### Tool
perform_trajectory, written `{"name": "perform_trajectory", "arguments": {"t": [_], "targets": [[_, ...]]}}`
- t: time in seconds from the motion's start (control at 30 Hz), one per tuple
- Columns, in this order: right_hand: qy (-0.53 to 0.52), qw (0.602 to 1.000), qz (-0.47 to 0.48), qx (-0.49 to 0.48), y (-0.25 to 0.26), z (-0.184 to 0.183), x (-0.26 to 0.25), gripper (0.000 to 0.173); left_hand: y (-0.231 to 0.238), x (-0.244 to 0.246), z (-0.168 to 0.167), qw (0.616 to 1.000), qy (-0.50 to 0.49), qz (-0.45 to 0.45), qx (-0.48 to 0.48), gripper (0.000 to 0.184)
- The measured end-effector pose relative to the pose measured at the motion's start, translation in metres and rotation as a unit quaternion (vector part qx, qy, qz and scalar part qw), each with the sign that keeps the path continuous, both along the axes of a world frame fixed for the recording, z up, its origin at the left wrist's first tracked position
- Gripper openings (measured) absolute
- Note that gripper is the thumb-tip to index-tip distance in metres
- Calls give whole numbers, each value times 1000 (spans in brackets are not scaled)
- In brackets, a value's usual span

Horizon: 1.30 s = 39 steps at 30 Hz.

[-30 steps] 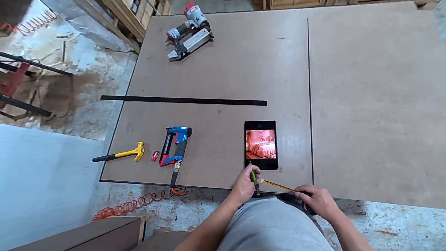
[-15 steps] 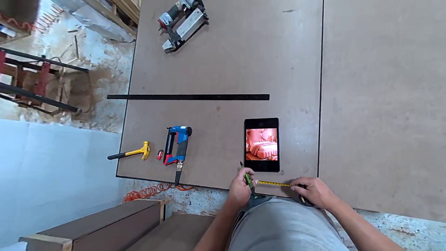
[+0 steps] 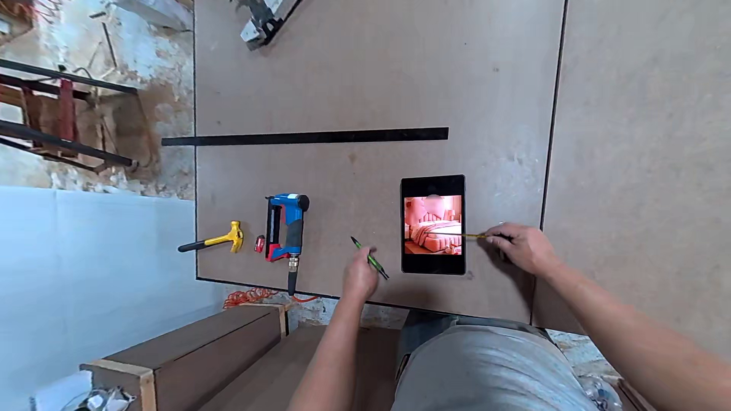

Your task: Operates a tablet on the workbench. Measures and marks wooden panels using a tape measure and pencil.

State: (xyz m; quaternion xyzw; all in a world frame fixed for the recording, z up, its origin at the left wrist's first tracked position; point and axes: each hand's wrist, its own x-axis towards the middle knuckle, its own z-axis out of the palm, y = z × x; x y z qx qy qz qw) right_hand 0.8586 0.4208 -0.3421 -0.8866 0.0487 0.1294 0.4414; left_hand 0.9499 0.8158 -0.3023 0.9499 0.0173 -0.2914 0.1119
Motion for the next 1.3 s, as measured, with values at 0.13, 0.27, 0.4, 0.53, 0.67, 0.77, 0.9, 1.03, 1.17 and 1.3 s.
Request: {"name": "perform_trajectory", "arguments": {"t": [0.13,0.27,0.4,0.53,0.67,0.77,0.9,1.03,1.17,1.3], "targets": [[-3,1000,-1,-4,11,-1,28,17,-18,28,0,998,-50,37,34,70],[-1,1000,9,2,25,2,43,19,-56,34,21,985,-106,-32,-133,57],[6,1000,-13,3,26,-4,49,18,-83,50,7,960,-94,-143,-224,32],[26,1000,-7,-7,21,-3,58,18,-97,68,-5,960,-86,-168,-208,15],[-10,997,8,-80,18,-7,70,21,-103,82,-17,963,-106,-153,-193,14],[-41,993,4,-115,17,-12,79,22,-104,83,-24,962,-132,-135,-195,14],[-63,991,10,-121,14,-20,82,24,-99,77,-31,960,-174,-87,-202,30],[-55,992,13,-115,12,-23,84,26,-89,78,-36,973,-120,-13,-195,84],[-54,992,17,-114,12,-23,84,28,-85,83,-41,974,-84,-44,-208,89],[-50,991,29,-120,10,-22,87,28,-87,89,-41,974,-63,-71,-206,85]]}}
